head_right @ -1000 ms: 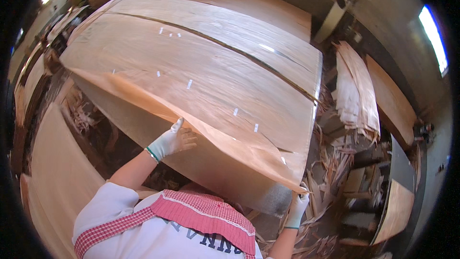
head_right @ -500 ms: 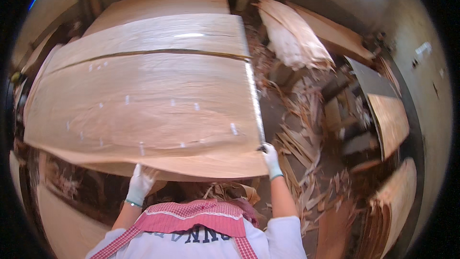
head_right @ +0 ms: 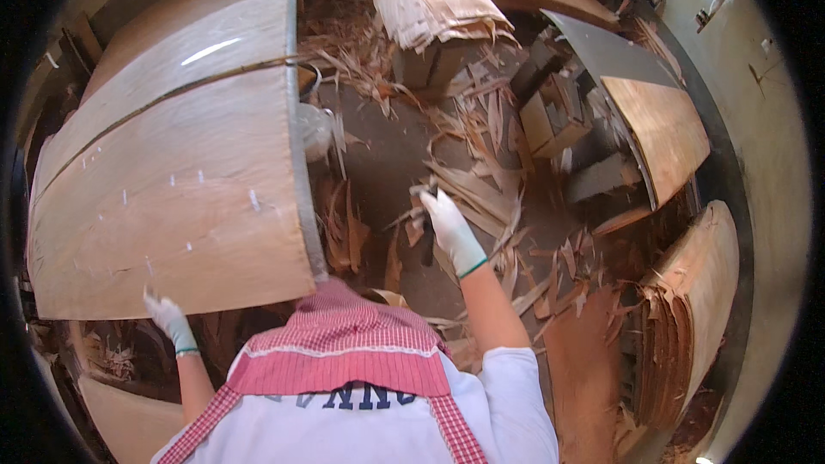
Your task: The person cuts thin wood veneer sheets using a hand-held blade, removes excess strips, and stacks the pieces onto a pile in a workshop.
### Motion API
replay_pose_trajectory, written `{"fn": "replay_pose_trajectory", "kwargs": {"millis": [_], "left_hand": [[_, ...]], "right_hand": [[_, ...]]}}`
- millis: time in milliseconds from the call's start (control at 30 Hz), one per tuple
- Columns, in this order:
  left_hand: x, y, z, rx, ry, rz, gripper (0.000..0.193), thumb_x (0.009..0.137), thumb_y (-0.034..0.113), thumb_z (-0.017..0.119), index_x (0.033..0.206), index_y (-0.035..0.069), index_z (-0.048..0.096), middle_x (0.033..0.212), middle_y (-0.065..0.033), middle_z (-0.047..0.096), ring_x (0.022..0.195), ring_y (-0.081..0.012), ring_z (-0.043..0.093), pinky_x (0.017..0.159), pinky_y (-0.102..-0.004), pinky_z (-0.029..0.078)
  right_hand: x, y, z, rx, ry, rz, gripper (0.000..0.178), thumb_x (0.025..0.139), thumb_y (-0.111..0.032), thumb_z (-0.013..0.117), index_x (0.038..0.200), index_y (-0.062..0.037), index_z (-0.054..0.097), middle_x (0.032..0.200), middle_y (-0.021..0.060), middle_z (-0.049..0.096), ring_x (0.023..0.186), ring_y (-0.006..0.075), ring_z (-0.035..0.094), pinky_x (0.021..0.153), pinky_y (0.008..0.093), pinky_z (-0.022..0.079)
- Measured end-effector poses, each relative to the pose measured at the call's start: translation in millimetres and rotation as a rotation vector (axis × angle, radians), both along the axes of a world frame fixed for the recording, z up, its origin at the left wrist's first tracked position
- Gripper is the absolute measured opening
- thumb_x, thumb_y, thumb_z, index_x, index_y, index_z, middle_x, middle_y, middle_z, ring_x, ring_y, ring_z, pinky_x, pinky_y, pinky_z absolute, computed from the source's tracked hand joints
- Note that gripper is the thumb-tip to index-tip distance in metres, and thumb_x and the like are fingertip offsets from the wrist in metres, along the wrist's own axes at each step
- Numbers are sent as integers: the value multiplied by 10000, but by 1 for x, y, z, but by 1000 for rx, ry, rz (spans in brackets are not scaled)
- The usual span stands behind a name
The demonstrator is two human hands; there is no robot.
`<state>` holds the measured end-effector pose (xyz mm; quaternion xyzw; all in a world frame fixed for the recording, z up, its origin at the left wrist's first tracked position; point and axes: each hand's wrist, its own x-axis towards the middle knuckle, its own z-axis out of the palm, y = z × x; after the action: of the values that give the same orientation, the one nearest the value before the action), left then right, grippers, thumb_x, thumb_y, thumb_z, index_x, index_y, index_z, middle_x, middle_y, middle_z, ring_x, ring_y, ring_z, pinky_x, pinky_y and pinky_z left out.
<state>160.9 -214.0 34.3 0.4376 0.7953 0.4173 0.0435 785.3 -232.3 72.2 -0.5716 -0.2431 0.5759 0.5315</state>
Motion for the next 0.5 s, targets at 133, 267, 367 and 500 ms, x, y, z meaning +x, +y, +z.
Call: {"fn": "replay_pose_trajectory", "kwargs": {"millis": [133,267,367,500], "left_hand": [[142,47,21,159,-223,-427,492,860,-111,393,1340,-31,463,1336,-170,521,1247,-262,516,1078,-369,376],[287,98,51,102,-396,-696,407,898,-83,415,1289,-41,516,1266,-149,569,1167,-223,560,1031,-344,423],[385,140,47,69,-467,-853,341,911,-53,454,1235,-37,558,1171,-124,616,1108,-195,581,998,-325,439],[508,199,54,-83,-645,-1124,253,934,29,506,1163,-37,592,1118,-114,636,1079,-192,590,965,-312,449]], "right_hand": [[27,14,72,78,123,98,291,1021,-262,462,1205,-52,544,838,88,634,632,133,606,567,255,525],[69,36,84,62,149,205,308,1023,-303,466,1187,-60,558,929,92,622,639,130,613,533,250,521],[106,67,80,64,146,241,279,1022,-309,472,1106,-64,575,1218,87,602,764,113,638,584,237,532],[156,132,69,21,118,249,242,1016,-296,493,1046,-73,582,1198,87,616,737,106,626,584,231,505]]}}
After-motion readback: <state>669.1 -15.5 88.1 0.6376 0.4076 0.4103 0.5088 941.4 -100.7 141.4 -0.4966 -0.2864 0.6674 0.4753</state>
